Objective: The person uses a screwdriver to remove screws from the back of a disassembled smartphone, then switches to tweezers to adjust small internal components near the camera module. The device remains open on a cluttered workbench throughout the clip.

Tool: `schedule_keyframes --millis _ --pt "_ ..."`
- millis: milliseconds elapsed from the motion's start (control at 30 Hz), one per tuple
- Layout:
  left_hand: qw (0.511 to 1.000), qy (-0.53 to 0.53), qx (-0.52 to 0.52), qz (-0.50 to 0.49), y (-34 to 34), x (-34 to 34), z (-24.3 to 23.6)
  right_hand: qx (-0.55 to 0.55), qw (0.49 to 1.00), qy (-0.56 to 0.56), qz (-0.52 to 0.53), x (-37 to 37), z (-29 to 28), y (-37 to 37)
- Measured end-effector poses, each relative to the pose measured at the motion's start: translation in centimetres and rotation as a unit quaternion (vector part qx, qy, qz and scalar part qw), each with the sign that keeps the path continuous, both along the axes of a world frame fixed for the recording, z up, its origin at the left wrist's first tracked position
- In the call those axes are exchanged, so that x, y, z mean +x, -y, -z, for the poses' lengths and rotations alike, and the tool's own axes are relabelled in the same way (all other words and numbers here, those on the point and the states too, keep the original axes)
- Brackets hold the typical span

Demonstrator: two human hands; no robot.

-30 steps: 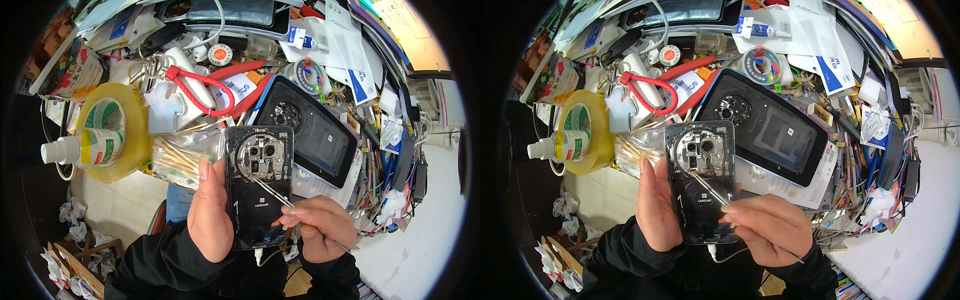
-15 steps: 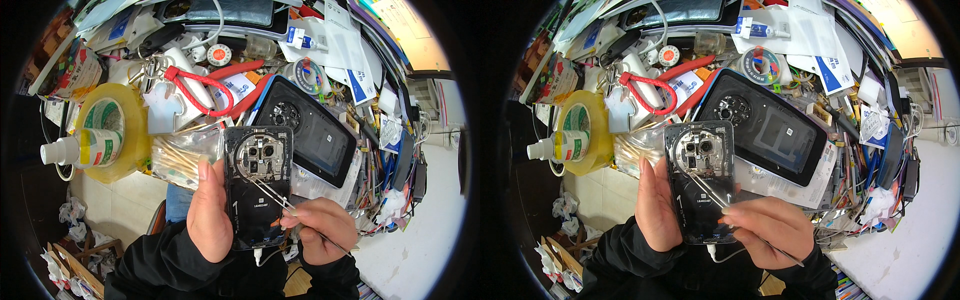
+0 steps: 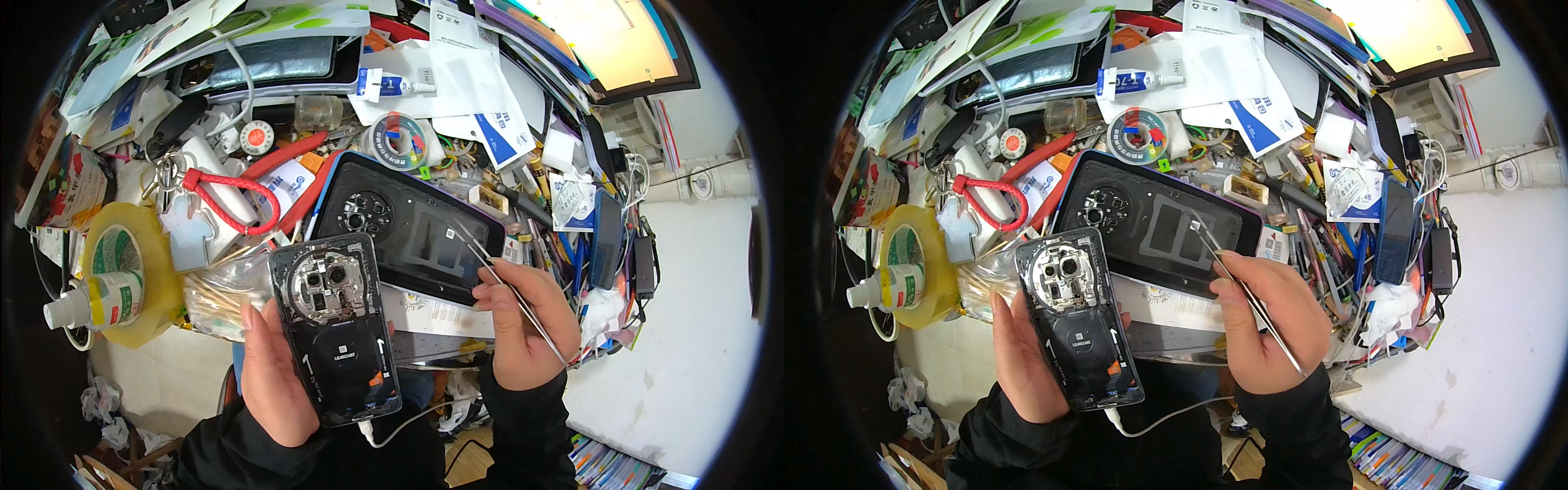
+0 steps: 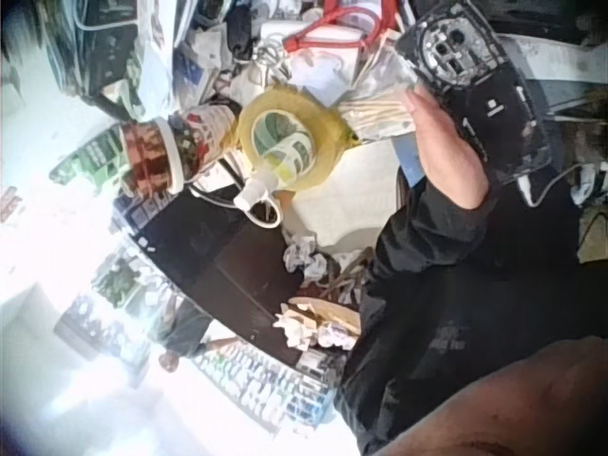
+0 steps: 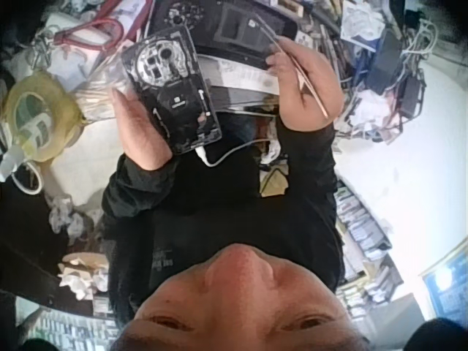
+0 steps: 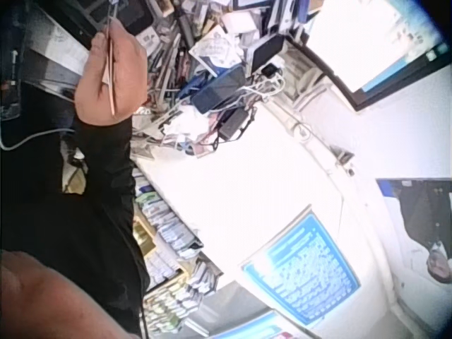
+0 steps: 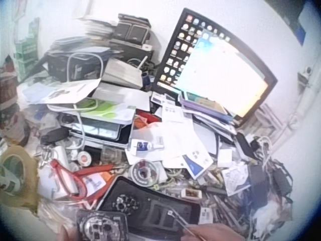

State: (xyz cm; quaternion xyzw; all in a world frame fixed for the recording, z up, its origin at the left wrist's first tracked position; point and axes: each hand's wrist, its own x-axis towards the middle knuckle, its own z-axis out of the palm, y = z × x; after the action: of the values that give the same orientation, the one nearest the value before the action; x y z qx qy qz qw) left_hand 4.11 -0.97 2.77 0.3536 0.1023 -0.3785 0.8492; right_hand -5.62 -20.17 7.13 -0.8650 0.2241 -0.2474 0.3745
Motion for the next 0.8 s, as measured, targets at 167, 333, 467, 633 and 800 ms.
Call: schedule_keyframes --millis 167,333,467,633,800 --pt "1.0 0.006 -0.01 0.0 0.07 0.1 -0.04 -0.038 0.999 -0.014 0.001 0.11 -0.23 0.23" --pt "1.0 -0.013 0.002 -0.018 0.26 0.0 -0.34 -0.026 1.0 -0.01 -0.001 0.33 0.01 0.25" --pt "0.999 -0.016 -0.024 -0.03 0.3 -0.04 -0.34 -0.029 0.999 -0.012 0.0 0.35 0.27 0.32" --pt "1.0 0.003 0.01 0.005 -0.01 0.11 -0.05 -0.01 1.0 -0.011 0.0 0.42 0.25 0.32" --pt "1.0 0.003 0.005 0.011 -0.1 0.14 0.01 -0.006 1.0 -0.017 0.005 0.47 0.19 0.21"
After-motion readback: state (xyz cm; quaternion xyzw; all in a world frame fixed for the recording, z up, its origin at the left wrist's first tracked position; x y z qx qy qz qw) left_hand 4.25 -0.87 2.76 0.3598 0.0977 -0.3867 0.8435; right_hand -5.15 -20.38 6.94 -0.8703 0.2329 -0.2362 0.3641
